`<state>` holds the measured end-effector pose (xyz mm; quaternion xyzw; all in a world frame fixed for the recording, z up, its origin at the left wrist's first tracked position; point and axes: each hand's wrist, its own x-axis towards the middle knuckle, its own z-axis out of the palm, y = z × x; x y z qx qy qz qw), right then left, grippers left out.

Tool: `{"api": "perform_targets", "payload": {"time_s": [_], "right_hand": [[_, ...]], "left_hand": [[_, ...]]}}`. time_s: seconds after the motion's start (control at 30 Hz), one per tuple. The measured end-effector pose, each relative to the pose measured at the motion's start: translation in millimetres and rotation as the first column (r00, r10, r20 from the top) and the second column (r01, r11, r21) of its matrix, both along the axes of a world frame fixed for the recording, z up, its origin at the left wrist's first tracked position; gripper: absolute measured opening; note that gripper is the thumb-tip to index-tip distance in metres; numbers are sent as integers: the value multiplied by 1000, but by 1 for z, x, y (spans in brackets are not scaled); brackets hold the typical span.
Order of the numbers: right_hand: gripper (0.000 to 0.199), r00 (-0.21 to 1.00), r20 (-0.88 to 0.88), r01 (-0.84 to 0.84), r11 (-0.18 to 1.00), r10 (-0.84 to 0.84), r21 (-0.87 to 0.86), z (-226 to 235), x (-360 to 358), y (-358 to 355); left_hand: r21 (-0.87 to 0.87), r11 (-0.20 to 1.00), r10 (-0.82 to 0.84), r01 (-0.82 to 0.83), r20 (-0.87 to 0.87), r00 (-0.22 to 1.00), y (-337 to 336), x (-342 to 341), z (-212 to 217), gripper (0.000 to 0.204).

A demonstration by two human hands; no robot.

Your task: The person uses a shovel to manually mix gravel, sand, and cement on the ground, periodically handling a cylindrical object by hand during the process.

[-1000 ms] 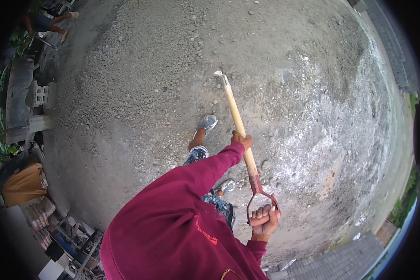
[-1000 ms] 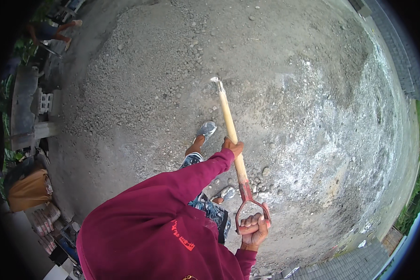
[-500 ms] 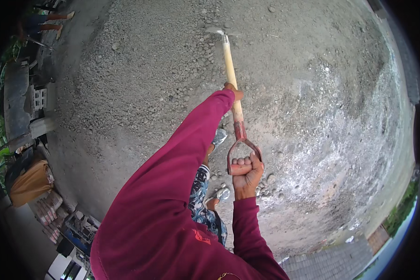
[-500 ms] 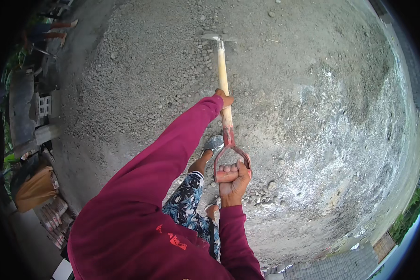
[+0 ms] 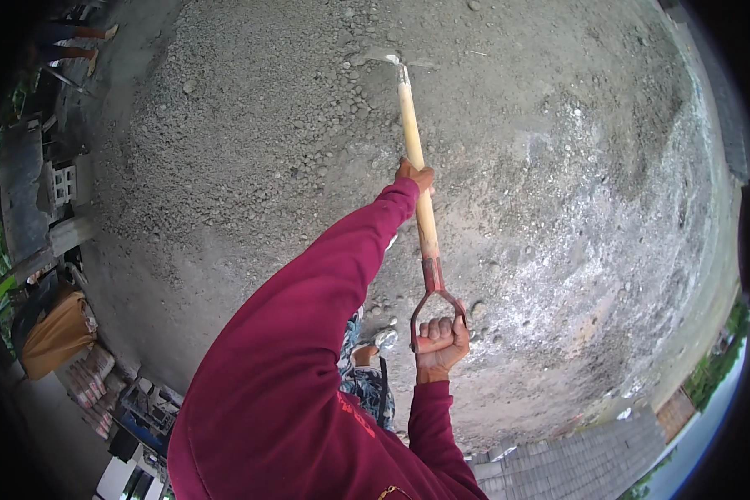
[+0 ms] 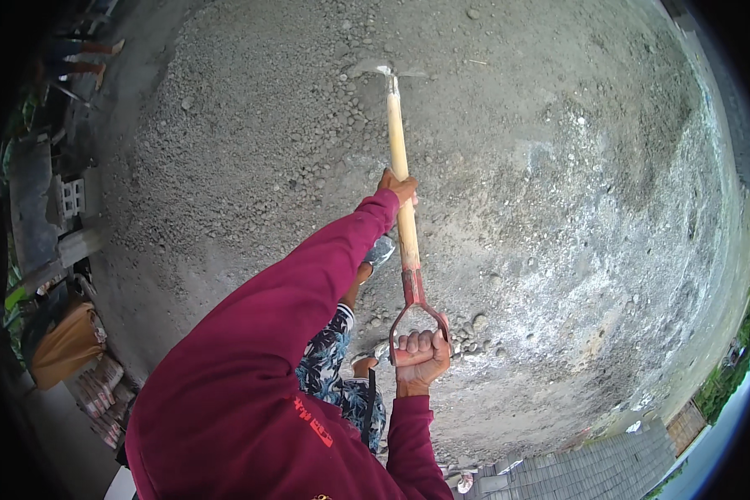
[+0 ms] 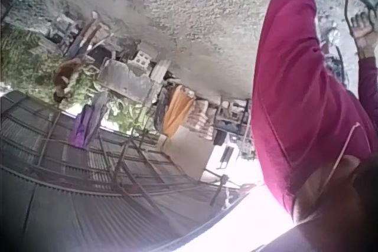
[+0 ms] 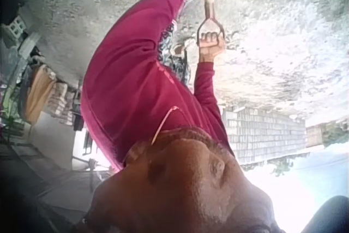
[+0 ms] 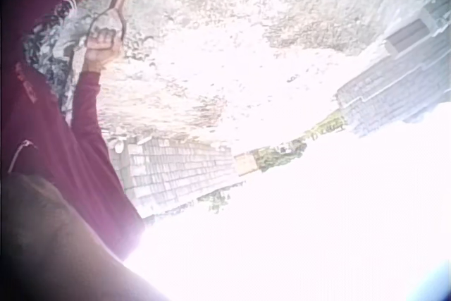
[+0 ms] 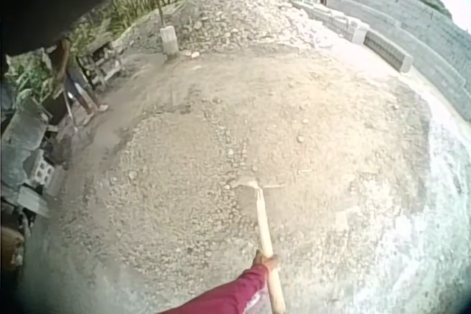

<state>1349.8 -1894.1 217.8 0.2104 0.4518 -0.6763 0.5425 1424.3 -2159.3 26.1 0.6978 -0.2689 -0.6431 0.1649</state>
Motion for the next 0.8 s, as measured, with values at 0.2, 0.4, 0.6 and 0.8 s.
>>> {"api": "perform_targets", "payload": {"time_s": [0.2, 0.4, 0.6, 0.8], "right_hand": [[43, 997, 67, -42, 990, 33, 137, 5, 34, -77], [28, 998, 57, -59, 906, 39, 420, 87, -1, 77], [50, 994, -92, -24, 942, 58, 333, 137, -50, 140], [11, 990, 141, -25, 973, -8, 230, 34, -5, 63]], "left_hand": [[2, 997, 75, -75, 0, 997, -57, 44, -17, 36], [209, 978, 2, 27, -133, 991, 143, 12, -2, 38], [231, 967, 147, -104, -175, 974, 218, -32, 55, 38], [71, 997, 10, -8, -32, 999, 85, 19, 6, 43]]}}
